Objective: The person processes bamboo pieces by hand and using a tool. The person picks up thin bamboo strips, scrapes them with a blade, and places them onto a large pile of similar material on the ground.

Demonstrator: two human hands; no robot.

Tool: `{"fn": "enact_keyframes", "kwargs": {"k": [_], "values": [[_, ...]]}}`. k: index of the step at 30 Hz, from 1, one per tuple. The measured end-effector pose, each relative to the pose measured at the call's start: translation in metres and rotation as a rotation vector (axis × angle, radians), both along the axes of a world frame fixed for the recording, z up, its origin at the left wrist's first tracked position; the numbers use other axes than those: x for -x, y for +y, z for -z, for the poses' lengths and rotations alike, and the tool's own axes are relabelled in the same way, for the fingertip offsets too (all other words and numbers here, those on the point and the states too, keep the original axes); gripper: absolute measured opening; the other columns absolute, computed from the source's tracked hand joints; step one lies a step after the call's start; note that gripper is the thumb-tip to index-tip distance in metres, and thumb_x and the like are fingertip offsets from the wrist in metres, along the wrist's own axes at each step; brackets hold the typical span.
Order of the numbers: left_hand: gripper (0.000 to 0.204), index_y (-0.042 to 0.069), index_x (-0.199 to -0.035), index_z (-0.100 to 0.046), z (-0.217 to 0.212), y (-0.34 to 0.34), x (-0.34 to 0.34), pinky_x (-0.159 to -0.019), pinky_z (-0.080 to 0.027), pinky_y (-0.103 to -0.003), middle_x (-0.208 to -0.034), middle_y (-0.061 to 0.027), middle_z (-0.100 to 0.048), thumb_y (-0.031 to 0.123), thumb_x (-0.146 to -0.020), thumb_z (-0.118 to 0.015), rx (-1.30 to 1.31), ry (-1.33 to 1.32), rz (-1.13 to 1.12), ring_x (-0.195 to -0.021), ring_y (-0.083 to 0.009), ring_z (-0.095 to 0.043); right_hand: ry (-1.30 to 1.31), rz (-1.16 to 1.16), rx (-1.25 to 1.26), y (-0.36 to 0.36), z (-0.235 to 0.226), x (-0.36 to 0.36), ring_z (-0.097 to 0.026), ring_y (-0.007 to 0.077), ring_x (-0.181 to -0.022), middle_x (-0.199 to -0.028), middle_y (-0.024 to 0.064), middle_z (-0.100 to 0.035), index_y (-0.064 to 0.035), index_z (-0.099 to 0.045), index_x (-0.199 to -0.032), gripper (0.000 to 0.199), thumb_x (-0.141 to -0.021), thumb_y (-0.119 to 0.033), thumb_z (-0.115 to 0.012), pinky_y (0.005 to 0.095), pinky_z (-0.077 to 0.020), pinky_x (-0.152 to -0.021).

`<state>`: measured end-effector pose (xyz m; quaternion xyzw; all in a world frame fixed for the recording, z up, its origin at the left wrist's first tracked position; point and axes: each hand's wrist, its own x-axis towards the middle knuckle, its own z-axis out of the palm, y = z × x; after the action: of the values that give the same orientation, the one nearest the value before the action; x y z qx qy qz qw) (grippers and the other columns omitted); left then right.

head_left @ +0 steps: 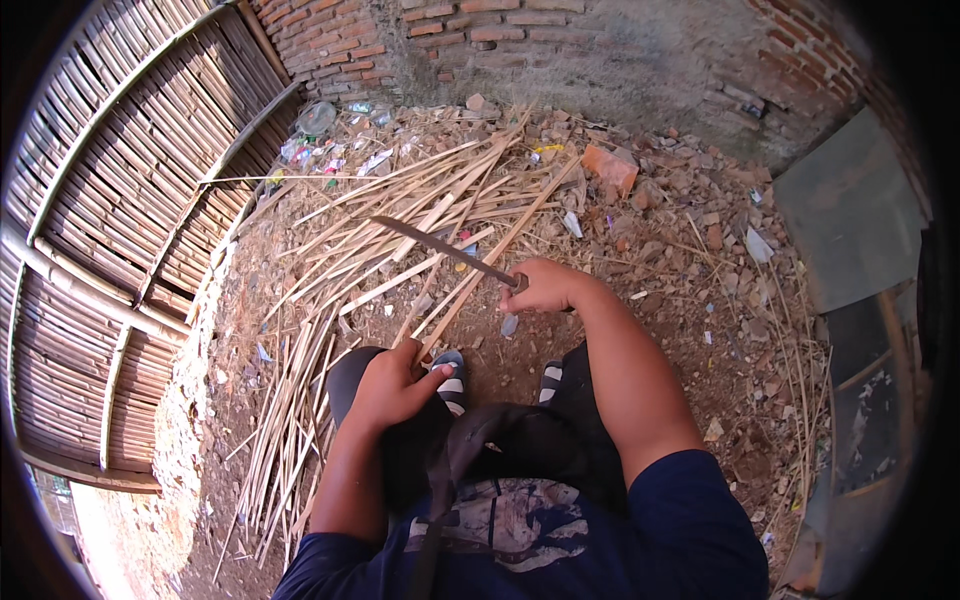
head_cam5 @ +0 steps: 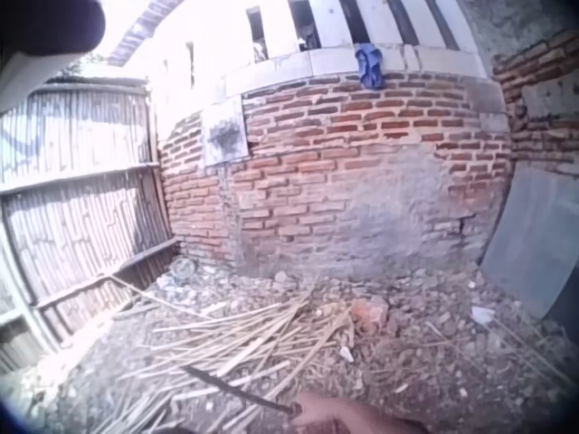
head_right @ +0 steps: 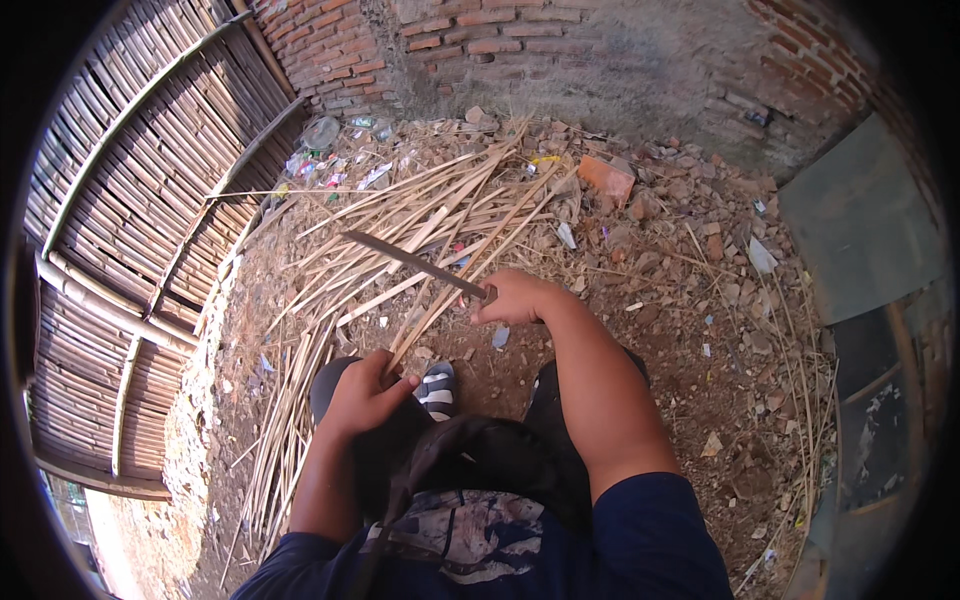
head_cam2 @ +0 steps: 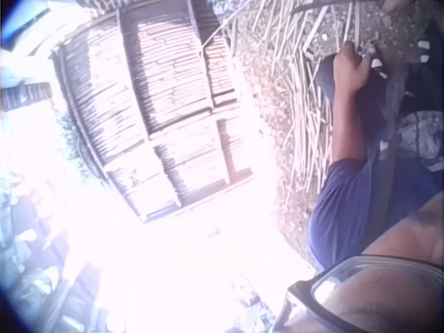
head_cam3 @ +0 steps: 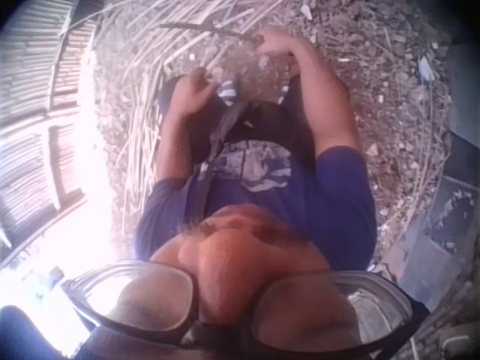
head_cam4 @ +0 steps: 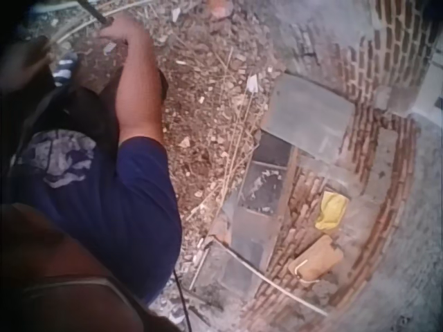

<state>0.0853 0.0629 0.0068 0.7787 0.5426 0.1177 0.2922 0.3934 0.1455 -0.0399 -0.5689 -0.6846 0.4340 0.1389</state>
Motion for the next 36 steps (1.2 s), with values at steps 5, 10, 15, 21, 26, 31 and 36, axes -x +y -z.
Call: {"fn": "enact_keyframes", "kwargs": {"k": [5, 10, 15, 21, 26, 31, 36], "values": [[0.052, 0.001, -0.084, -0.059, 0.005, -0.001, 0.001, -0.064, -0.048, -0.047, -0.068, -0.0181, -0.061, 0.049, -0.086, -0.075, -0.066, -0.038, 0.037, -0.069, -0.0395, -0.065, 0.179, 0.471, 0.068, 0.013, 0.009, -0.045, -0.06, 0.0162, -0.057, -0.072, 0.0064, -0.064, -0.004, -0.067, -0.1, 0.036, -0.081, -0.031, -0.082, 0.034, -0.0489, -0.057], [0.052, 0.001, -0.084, -0.059, 0.007, 0.002, 0.002, -0.064, -0.049, -0.047, -0.067, -0.0176, -0.061, 0.05, -0.087, -0.075, -0.084, -0.028, 0.029, -0.069, -0.0399, -0.065, 0.119, 0.362, 0.033, 0.003, -0.001, -0.026, -0.065, 0.0206, -0.065, -0.076, 0.0091, -0.065, -0.0017, -0.069, -0.108, 0.045, -0.08, -0.034, -0.081, 0.0378, -0.052, -0.063], [0.049, -0.001, -0.095, -0.062, -0.001, -0.003, 0.0, -0.068, -0.05, -0.046, -0.074, -0.0193, -0.064, 0.044, -0.086, -0.077, -0.004, -0.002, 0.004, -0.074, -0.039, -0.067, -0.194, -0.124, -0.217, -0.013, 0.001, 0.015, -0.07, 0.03, -0.087, -0.09, 0.0155, -0.072, -0.0053, -0.073, -0.11, 0.049, -0.074, -0.036, -0.082, 0.041, -0.0535, -0.078], [0.049, -0.001, -0.094, -0.062, -0.005, -0.002, 0.0, -0.067, -0.049, -0.045, -0.073, -0.0176, -0.063, 0.045, -0.086, -0.077, 0.02, -0.011, 0.017, -0.073, -0.0382, -0.066, -0.1, -0.027, -0.136, -0.005, 0.005, -0.008, -0.07, 0.0302, -0.088, -0.093, 0.0154, -0.072, -0.006, -0.072, -0.11, 0.046, -0.078, -0.039, -0.08, 0.0412, -0.0536, -0.079], [0.053, 0.001, -0.09, -0.062, -0.004, -0.004, 0.003, -0.067, -0.05, -0.046, -0.072, -0.018, -0.063, 0.052, -0.087, -0.074, -0.022, -0.021, 0.03, -0.074, -0.0395, -0.067, 0.055, 0.483, 0.095, -0.001, -0.02, -0.039, -0.068, 0.024, -0.082, -0.092, 0.0123, -0.07, -0.0019, -0.069, -0.114, 0.049, -0.084, -0.039, -0.079, 0.0407, -0.0534, -0.078], [0.048, 0.001, -0.097, -0.063, 0.0, -0.002, 0.002, -0.069, -0.051, -0.046, -0.074, -0.0177, -0.065, 0.046, -0.086, -0.076, -0.018, -0.02, 0.012, -0.075, -0.0385, -0.068, -0.021, 0.409, -0.036, -0.003, -0.006, -0.032, -0.07, 0.03, -0.091, -0.098, 0.0153, -0.072, -0.0032, -0.069, -0.12, 0.054, -0.081, -0.039, -0.079, 0.0414, -0.0539, -0.082], [0.052, 0.001, -0.092, -0.062, 0.003, -0.005, 0.002, -0.069, -0.051, -0.048, -0.074, -0.0193, -0.065, 0.052, -0.087, -0.073, -0.036, 0.013, 0.018, -0.077, -0.0408, -0.068, -0.218, -0.046, -0.174, -0.011, -0.002, 0.009, -0.07, 0.0349, -0.096, -0.1, 0.0172, -0.073, -0.006, -0.071, -0.115, 0.052, -0.077, -0.039, -0.081, 0.0425, -0.0542, -0.084]]}}
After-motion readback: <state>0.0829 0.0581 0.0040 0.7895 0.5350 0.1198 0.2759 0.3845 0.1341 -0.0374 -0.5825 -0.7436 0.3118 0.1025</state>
